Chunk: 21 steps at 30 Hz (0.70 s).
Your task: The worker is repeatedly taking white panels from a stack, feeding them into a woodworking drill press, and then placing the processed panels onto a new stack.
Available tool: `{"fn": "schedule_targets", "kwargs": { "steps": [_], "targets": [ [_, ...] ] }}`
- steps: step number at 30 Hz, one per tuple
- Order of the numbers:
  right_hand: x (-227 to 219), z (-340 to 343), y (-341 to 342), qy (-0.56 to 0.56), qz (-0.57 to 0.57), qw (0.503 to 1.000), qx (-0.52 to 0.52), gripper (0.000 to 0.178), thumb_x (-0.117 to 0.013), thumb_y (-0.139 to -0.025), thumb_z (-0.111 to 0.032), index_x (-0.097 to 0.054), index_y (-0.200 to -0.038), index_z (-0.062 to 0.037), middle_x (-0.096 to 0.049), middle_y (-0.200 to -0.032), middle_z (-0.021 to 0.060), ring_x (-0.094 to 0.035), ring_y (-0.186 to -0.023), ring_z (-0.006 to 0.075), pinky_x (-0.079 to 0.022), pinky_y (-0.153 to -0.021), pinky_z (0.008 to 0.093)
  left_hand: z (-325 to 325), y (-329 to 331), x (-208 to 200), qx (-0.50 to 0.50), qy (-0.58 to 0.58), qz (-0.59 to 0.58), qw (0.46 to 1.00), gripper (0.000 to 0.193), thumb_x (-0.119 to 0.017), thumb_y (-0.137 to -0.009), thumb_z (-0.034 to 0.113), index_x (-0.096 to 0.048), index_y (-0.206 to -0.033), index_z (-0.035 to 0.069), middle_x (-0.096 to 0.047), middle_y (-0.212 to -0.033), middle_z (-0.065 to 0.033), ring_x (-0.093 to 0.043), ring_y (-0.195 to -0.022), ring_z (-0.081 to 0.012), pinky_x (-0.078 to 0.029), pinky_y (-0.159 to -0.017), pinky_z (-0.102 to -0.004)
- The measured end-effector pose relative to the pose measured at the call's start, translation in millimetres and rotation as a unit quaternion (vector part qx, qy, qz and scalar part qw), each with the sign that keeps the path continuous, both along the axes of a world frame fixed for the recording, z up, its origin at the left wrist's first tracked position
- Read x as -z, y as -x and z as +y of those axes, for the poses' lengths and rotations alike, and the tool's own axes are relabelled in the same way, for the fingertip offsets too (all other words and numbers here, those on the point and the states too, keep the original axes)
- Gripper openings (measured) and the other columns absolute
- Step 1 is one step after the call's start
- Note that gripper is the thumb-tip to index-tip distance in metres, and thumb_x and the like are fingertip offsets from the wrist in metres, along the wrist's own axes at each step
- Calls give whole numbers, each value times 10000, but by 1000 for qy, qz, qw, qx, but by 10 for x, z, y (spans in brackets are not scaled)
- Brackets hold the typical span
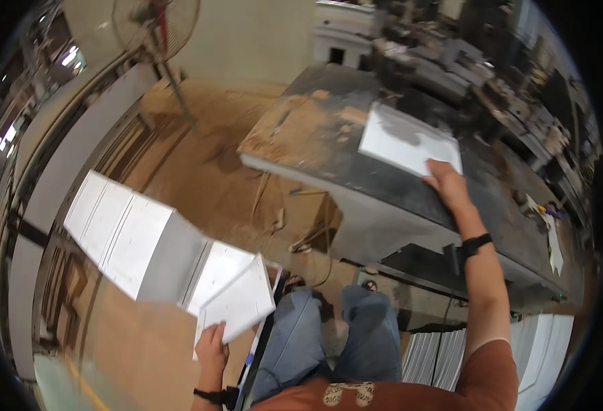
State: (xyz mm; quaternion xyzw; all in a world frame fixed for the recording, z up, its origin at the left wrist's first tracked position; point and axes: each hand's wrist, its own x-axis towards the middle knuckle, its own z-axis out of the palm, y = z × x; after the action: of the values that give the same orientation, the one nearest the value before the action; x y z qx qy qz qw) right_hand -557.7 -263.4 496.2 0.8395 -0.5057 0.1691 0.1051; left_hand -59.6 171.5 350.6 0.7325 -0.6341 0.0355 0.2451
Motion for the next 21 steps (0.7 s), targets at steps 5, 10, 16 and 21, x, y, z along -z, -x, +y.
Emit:
{"fn": "schedule_targets", "kwargs": {
  "steps": [5, 10, 16, 21],
  "targets": [
    [-136, 72, -124, -8, 7, 1000, 27, 441, -692, -845, -238, -577, -1225, -47, -611, -1236, 150, -543, -1171, 346, -448, -965, 417, -262, -169, 490, -134, -11, 8, 991, 577, -550, -734, -71, -585, -1283, 103, -627, -1177, -121, -614, -1062, -299, -521, -849, -376],
    [-165, 588, -206, 41, -132, 990, 0, 486, -649, -881, -141, -512, -1341, -64, -498, -1387, 160, -440, -1303, 341, -351, -1078, 391, -853, -157, 1068, -190, -102, -27, 976, 621, -568, -819, 28, -429, -1420, 100, -489, -1388, -131, -452, -1270, -380, -389, -1006, -578],
    [332, 2166, 882, 124, -133, 974, 138, 503, -613, -896, -71, -482, -1382, -61, -481, -1424, 150, -414, -1342, 328, -308, -1111, 425, -995, -264, 1688, -231, -306, 48, 922, 1000, -818, -711, 394, -265, -1510, 159, -272, -1561, -84, -191, -1428, -434, -256, -1027, -742],
    [1272, 4094, 2023, -42, -51, 808, 585, 906, -761, -792, -350, -279, -1476, -2, -332, -1505, 222, -324, -1377, 415, -290, -1129, 488, -926, -419, 1813, -218, -302, 43, 927, 1117, -856, -635, 439, -238, -1527, 175, -240, -1572, -150, -185, -1438, -426, -257, -1025, -739]
  ]
}}
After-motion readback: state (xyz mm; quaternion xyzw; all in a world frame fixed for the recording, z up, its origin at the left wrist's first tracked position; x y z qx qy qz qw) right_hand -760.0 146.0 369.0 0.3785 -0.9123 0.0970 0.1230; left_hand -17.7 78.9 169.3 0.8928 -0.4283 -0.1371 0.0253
